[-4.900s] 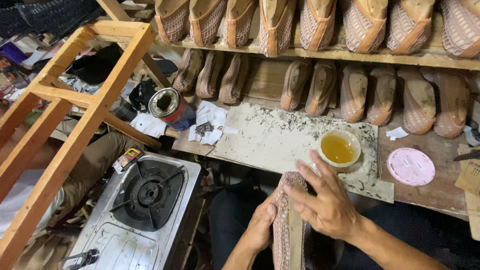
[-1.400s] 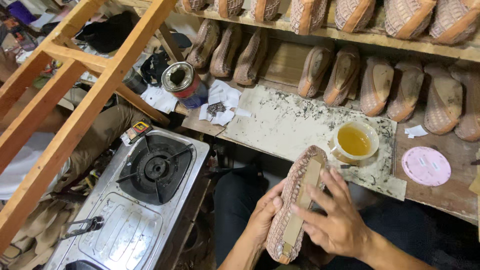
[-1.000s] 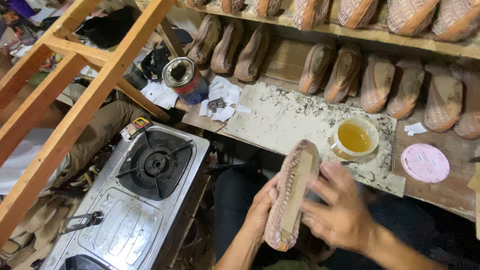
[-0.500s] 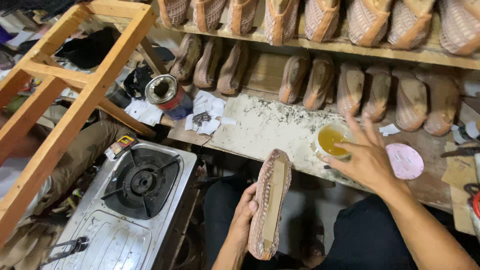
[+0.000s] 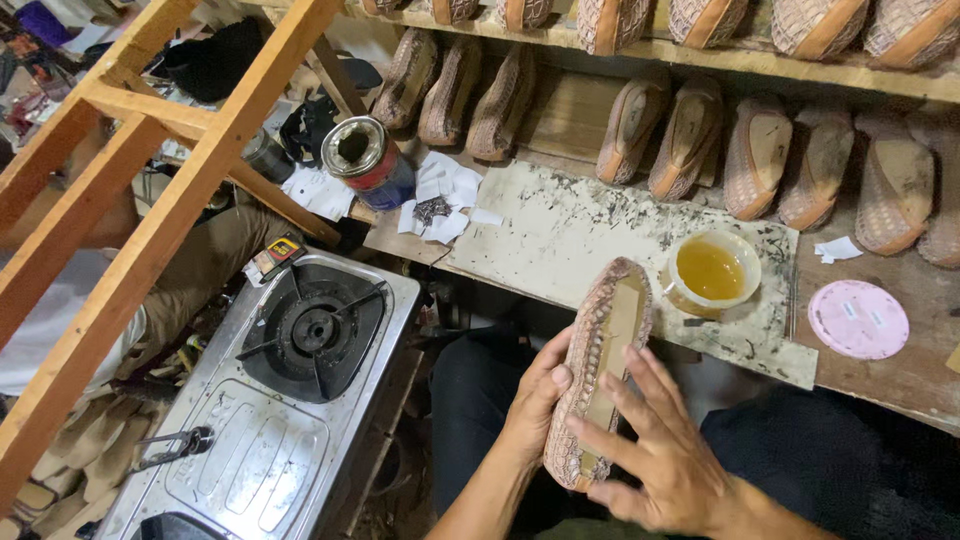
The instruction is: The person applies a liquid adhesive to the sole of a shoe using their fingers. They repeatedly dip their fingers into a container of glue and spread it along the sole's edge, then place the shoe on a shelf and pick up another one to repeat the process.
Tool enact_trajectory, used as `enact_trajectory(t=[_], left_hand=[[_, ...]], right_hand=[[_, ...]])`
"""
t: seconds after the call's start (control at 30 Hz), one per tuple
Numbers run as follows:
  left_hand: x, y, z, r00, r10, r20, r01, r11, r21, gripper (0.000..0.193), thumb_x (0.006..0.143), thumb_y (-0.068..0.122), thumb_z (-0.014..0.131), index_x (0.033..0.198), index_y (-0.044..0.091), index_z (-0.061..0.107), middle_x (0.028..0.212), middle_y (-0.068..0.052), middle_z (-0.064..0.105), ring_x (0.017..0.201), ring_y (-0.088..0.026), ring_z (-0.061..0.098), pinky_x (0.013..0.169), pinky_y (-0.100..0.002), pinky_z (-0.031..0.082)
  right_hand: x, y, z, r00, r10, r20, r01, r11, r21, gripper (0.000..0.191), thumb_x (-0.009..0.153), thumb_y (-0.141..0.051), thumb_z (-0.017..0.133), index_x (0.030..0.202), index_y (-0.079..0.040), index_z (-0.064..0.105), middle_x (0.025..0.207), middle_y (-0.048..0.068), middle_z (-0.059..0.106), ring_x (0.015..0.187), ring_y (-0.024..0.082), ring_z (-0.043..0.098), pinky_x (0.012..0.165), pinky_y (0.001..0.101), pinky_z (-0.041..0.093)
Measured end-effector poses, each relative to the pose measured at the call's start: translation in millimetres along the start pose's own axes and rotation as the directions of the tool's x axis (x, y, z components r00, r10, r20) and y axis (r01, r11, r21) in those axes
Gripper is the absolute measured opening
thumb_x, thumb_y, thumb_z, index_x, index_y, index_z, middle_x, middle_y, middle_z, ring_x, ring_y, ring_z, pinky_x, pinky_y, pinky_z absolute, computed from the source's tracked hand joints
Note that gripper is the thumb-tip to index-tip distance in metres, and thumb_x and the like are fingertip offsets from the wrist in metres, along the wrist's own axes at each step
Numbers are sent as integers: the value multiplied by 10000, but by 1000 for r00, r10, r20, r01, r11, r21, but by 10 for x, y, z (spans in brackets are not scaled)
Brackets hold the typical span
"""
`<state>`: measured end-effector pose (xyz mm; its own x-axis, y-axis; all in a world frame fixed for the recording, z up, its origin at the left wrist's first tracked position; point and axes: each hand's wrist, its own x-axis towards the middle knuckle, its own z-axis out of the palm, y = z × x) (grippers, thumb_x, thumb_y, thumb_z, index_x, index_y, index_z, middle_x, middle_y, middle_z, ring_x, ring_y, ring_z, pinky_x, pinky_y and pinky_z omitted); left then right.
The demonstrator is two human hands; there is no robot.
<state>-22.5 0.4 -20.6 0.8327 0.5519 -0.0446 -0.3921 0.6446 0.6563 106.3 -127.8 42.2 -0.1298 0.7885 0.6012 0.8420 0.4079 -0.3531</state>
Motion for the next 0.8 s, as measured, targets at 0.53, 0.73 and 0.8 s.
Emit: enact_trajectory(t=[0.53,0.73,0.8], left_hand=[[-44,85,34,999,-35,7,36,999,-36,796,952,374,672,1571,-22,368,1497,-172,532,1339,-241,550,1142,-389,448],[-42,94,-10,999,-35,-11,35,999,-27,787,960,406,653,1565,-17,379,1489,-175,543,1341,-251,558,1142,-391,456],[-21,73,-26,999,-45,-27,44,999,-20,786,957,413,647,1562,-12,382,1481,-171,546,1336,-250,559,1135,-398,459]], right_hand=[[-26,-27,33,996,82,-37,-84,994,-69,379,965,-335,566,1288,-183,694,1611,183,288,1543,468,184,1239,638,200],[-17,-123,55,997,-18,-70,14,998,-57,369,904,-337,642,1239,-198,709,1554,140,363,1508,447,237,1226,629,227],[0,-131,56,1000,-12,-7,12,999,-42,392,875,-344,674,1225,-177,728,1538,168,362,1474,460,248,1195,649,220]])
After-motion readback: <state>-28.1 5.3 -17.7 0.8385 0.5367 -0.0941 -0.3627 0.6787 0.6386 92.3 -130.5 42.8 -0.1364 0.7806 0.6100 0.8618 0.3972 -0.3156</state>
